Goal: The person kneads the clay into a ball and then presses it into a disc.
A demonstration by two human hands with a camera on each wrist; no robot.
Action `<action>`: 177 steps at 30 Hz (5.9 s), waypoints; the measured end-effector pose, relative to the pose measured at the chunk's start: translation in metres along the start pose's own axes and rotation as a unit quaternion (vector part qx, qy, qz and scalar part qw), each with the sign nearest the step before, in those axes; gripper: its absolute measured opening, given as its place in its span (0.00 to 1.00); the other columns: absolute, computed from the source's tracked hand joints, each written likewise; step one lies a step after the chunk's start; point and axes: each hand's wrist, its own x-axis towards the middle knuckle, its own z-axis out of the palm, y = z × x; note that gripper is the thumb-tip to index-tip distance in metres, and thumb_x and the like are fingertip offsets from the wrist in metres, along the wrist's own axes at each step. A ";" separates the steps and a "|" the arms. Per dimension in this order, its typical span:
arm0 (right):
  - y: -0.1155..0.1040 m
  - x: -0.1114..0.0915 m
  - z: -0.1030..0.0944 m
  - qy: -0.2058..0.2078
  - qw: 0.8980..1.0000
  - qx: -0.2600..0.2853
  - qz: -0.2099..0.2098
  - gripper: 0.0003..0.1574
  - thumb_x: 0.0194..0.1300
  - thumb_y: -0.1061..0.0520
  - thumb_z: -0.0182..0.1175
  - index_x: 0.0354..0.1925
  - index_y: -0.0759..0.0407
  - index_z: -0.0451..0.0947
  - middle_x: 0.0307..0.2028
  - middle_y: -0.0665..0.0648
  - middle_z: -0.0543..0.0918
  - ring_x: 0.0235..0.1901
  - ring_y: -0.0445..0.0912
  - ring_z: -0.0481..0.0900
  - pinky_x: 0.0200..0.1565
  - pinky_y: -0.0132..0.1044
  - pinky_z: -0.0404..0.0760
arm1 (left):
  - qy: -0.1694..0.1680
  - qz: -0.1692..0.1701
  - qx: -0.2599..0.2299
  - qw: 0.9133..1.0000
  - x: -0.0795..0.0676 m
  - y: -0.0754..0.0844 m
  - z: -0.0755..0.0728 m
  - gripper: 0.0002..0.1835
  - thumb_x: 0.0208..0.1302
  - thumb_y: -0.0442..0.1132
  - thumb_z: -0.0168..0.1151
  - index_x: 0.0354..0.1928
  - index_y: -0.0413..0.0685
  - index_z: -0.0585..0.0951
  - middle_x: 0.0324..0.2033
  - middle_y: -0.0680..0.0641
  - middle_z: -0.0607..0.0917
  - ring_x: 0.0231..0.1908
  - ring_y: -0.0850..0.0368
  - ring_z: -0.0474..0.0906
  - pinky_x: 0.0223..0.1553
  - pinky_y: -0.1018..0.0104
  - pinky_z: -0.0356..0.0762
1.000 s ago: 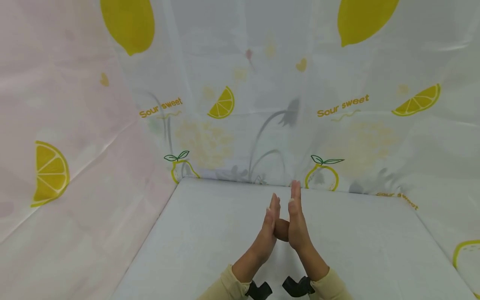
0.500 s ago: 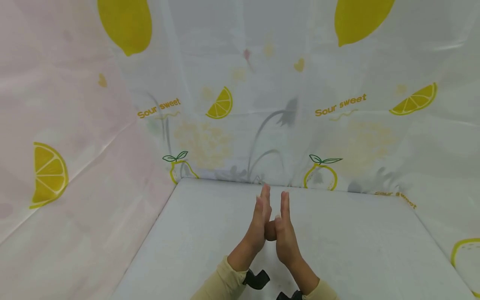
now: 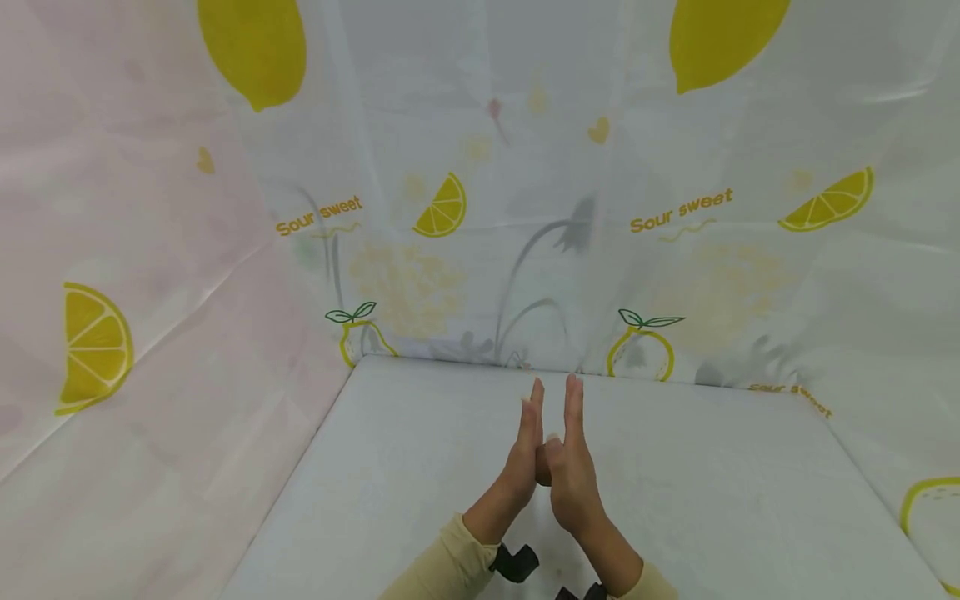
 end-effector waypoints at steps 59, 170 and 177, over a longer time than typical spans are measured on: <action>0.035 0.027 -0.017 -0.058 0.982 0.126 0.125 0.40 0.84 0.43 0.27 0.81 0.55 0.27 0.81 0.57 0.39 0.80 0.54 0.37 0.74 0.60 0.38 | -0.045 0.024 0.005 0.999 -0.014 -0.001 0.005 0.42 0.76 0.68 0.12 0.81 0.51 0.29 0.80 0.46 0.30 0.78 0.46 0.23 0.73 0.36 0.26; 0.003 -0.006 0.001 -0.028 0.999 -0.046 0.006 0.45 0.82 0.50 0.44 0.82 0.53 0.31 0.82 0.54 0.39 0.78 0.54 0.48 0.67 0.59 0.65 | 0.022 0.016 0.015 1.000 -0.004 0.008 0.001 0.42 0.77 0.69 0.22 0.82 0.53 0.37 0.81 0.50 0.35 0.79 0.48 0.27 0.74 0.36 0.31; -0.009 0.004 -0.008 -0.012 0.999 -0.039 -0.023 0.44 0.82 0.45 0.41 0.82 0.53 0.33 0.81 0.58 0.42 0.79 0.52 0.40 0.75 0.47 0.47 | -0.020 0.000 0.019 1.000 -0.007 0.002 0.006 0.41 0.77 0.68 0.18 0.82 0.54 0.35 0.81 0.51 0.34 0.78 0.52 0.24 0.74 0.39 0.24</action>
